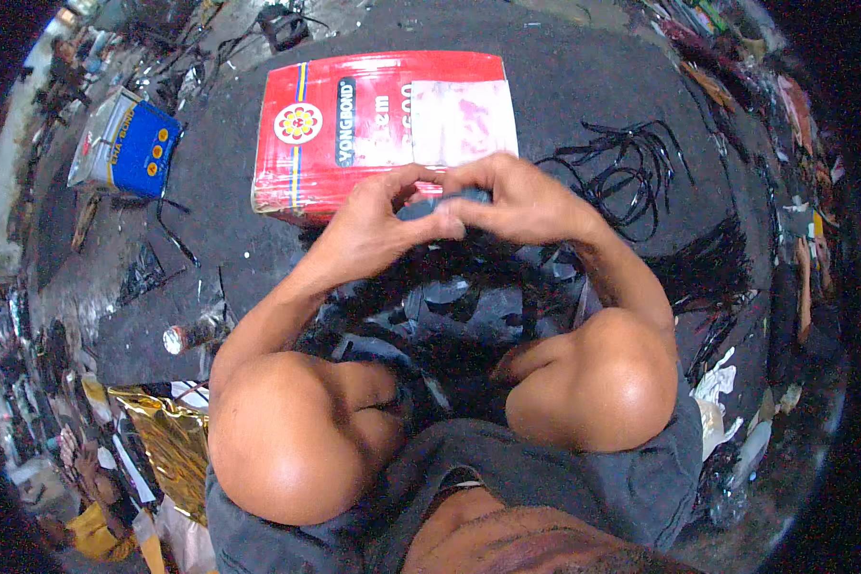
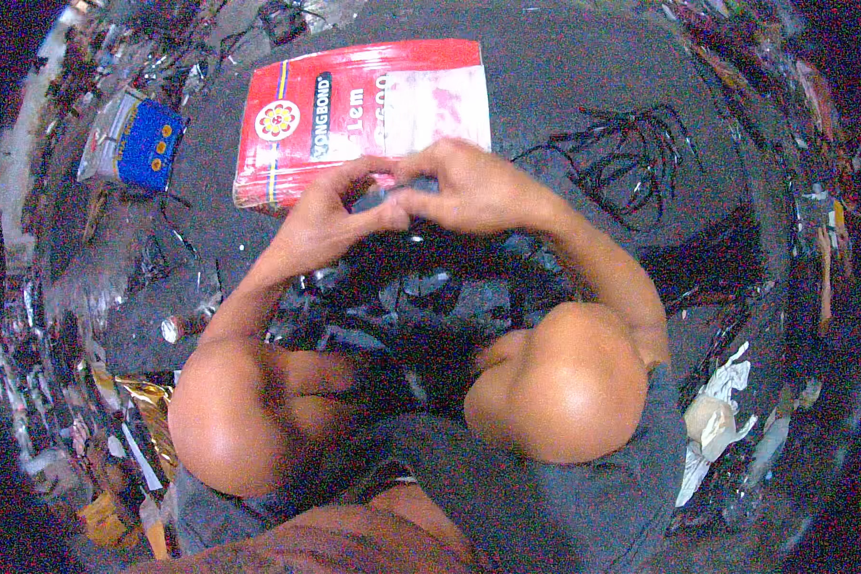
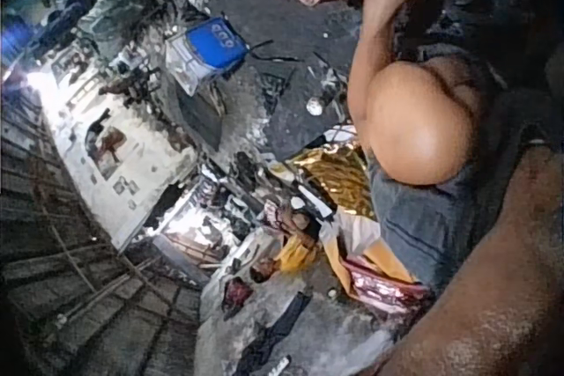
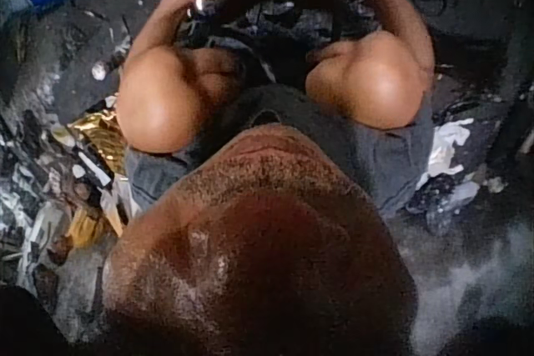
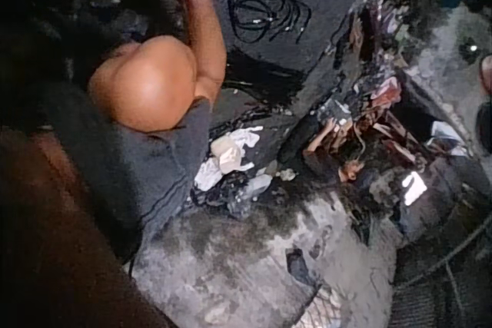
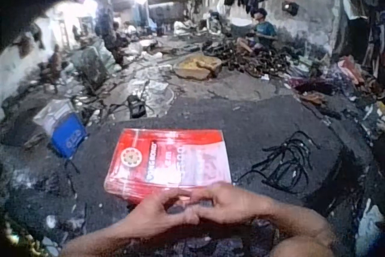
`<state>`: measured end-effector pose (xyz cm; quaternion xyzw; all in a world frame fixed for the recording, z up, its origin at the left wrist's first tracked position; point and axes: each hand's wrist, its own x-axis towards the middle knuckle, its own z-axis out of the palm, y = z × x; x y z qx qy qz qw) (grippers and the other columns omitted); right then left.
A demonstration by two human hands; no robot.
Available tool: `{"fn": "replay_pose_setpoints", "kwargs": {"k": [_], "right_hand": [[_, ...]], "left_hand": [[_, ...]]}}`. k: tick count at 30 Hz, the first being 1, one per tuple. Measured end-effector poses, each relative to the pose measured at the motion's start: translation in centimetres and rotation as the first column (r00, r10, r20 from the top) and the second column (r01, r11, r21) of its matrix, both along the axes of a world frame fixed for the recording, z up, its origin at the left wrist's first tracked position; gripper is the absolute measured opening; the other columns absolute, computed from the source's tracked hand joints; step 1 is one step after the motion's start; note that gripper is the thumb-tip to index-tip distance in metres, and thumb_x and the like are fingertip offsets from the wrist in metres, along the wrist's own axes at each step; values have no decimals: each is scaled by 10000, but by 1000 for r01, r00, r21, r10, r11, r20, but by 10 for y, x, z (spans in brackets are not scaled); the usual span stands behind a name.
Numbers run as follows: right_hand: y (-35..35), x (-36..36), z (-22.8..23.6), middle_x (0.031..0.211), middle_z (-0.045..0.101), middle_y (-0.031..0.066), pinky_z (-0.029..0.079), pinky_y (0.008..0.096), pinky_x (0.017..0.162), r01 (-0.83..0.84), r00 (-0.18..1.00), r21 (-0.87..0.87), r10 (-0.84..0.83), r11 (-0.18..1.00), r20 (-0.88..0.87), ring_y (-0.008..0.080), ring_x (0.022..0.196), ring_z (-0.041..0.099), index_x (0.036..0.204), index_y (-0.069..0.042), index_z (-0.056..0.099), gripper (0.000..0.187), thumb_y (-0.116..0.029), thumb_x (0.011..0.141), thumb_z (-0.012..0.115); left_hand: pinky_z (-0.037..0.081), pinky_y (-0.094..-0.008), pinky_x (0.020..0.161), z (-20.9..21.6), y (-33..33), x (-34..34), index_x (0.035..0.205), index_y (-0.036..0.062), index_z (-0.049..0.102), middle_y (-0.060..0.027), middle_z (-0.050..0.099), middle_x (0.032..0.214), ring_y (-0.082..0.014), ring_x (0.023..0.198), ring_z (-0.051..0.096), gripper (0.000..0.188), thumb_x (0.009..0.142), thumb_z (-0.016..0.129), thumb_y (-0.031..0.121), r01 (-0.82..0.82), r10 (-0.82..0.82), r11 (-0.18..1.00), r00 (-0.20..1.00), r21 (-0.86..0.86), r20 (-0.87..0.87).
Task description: The person sits on the floor and repeatedly ties black cords around a red rectangular box. They pick up a cord, wrap it around the box, and secure it with a knot, repeating this process multiple times.
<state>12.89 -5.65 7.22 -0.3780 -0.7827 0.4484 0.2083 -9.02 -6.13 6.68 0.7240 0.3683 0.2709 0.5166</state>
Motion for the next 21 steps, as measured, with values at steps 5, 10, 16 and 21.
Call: {"fn": "replay_pose_setpoints", "kwargs": {"k": [5,10,16,21], "right_hand": [[33,23,11,729,628,-43,434,259,646,49,999,-282,-48,958,12,58,698,533,878,-47,726,285,-330,905,723],[48,60,5,637,492,-105,261,213,493,170,979,-269,-194,948,-66,9,550,392,844,-88,682,220,-290,929,700],[62,56,-7,656,552,-60,358,208,502,294,956,-197,-289,935,55,24,569,481,894,-61,676,220,-275,937,693],[77,47,-35,728,665,42,495,283,597,338,916,166,-364,926,169,105,637,605,925,-13,701,203,-216,911,687]], "left_hand": [[481,-268,721,16,15,-46,938,43,755,5,696,819,-78,775,601,202,879,742,236,-259,249,955,965,-141,-87],[435,-234,639,27,71,-162,844,51,705,44,647,769,-53,703,560,193,887,722,238,-350,334,937,893,1,-301],[444,-243,669,11,117,-223,804,49,693,27,639,731,-74,710,578,170,875,718,202,-356,384,923,825,145,-415],[496,-324,812,9,130,-186,899,70,729,-84,695,869,-224,849,662,179,778,738,201,-408,485,856,417,318,-769]]}}
